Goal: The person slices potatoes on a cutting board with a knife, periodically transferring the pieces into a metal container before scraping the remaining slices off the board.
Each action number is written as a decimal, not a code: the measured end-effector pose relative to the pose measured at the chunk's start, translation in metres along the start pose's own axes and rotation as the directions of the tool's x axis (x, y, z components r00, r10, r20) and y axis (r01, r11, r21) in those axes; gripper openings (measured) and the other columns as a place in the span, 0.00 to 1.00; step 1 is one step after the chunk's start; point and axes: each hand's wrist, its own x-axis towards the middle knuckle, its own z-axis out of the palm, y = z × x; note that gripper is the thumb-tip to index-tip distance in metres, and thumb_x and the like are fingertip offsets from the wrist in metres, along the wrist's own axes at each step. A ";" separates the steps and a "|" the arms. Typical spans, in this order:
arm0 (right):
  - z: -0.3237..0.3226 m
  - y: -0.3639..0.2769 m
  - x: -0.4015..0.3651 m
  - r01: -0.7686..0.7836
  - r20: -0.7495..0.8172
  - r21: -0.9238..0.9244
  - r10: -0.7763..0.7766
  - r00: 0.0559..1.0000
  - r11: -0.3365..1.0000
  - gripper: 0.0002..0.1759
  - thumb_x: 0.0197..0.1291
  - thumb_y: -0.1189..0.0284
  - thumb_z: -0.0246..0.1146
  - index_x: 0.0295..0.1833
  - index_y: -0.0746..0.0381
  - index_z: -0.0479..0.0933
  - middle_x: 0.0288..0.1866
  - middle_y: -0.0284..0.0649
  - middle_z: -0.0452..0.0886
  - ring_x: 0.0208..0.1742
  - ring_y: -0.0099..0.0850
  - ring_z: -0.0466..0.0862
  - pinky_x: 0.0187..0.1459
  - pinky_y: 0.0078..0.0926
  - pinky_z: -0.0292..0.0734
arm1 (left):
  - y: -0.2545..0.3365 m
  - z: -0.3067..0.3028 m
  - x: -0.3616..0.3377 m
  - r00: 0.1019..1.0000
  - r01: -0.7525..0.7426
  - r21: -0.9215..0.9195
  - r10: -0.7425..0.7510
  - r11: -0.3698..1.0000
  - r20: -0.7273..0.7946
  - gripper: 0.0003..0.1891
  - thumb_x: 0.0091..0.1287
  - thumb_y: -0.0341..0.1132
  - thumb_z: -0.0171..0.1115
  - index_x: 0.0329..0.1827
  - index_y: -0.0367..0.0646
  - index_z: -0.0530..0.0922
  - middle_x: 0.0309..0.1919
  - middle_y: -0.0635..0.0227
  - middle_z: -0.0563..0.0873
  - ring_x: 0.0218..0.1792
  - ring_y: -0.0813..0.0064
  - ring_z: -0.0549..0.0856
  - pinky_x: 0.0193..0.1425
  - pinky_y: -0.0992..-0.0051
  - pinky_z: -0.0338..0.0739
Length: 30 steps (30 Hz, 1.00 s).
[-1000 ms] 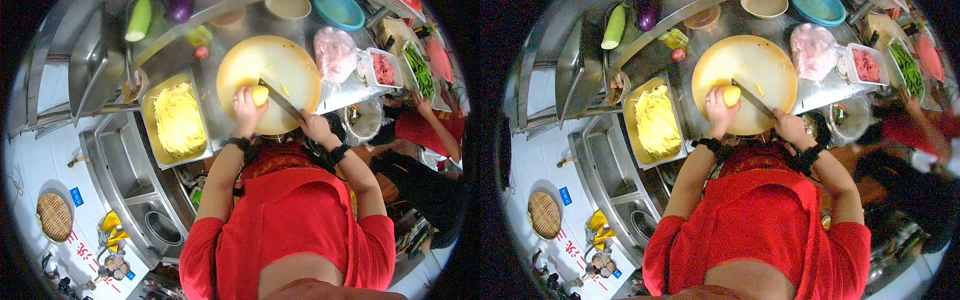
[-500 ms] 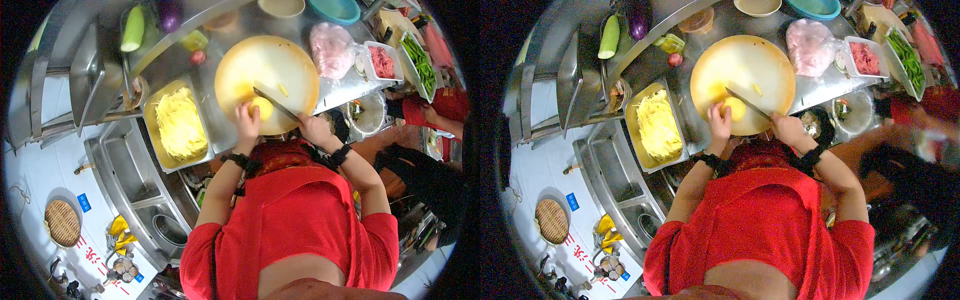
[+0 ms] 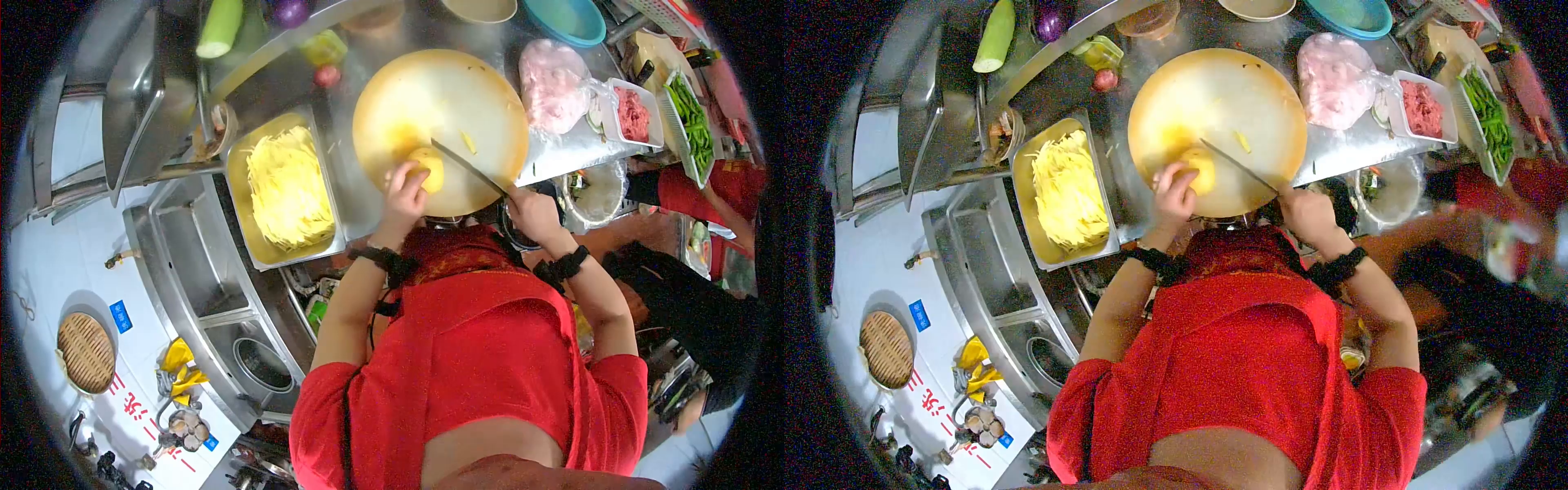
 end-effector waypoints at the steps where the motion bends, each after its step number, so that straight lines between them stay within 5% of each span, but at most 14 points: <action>1: 0.000 0.001 0.000 -0.001 -0.046 -0.021 0.000 0.999 1.000 0.12 0.56 0.68 0.56 0.45 0.60 0.71 0.24 0.43 0.79 0.25 0.41 0.80 0.25 0.39 0.74 | -0.002 -0.001 -0.001 1.000 0.001 -0.001 -0.001 1.000 0.000 0.14 0.50 0.25 0.59 0.42 0.42 0.78 0.44 0.62 0.76 0.45 0.62 0.77 0.49 0.65 0.72; 6: -0.016 -0.003 0.000 0.108 -0.106 -0.093 -0.117 0.987 0.990 0.14 0.52 0.72 0.57 0.46 0.59 0.72 0.21 0.41 0.76 0.22 0.38 0.79 0.24 0.35 0.73 | -0.001 0.003 -0.001 0.997 -0.054 0.036 0.056 0.998 -0.044 0.12 0.49 0.26 0.64 0.39 0.44 0.81 0.39 0.67 0.79 0.38 0.65 0.79 0.44 0.68 0.72; 14: -0.026 -0.014 -0.002 0.266 -0.141 -0.249 -0.307 0.941 0.931 0.21 0.46 0.75 0.57 0.50 0.60 0.72 0.22 0.39 0.72 0.20 0.33 0.76 0.22 0.30 0.71 | 0.004 0.003 -0.003 0.997 -0.064 0.065 0.067 0.996 -0.048 0.14 0.49 0.27 0.66 0.40 0.41 0.79 0.41 0.64 0.78 0.43 0.62 0.78 0.47 0.66 0.72; 30: 0.016 -0.022 0.043 0.073 0.134 -0.201 -0.046 0.990 0.977 0.14 0.52 0.71 0.55 0.47 0.58 0.70 0.24 0.42 0.80 0.24 0.39 0.83 0.23 0.35 0.76 | -0.004 0.011 -0.002 0.998 -0.028 -0.022 0.027 0.999 -0.062 0.12 0.48 0.27 0.66 0.38 0.42 0.80 0.41 0.64 0.79 0.41 0.62 0.79 0.47 0.67 0.73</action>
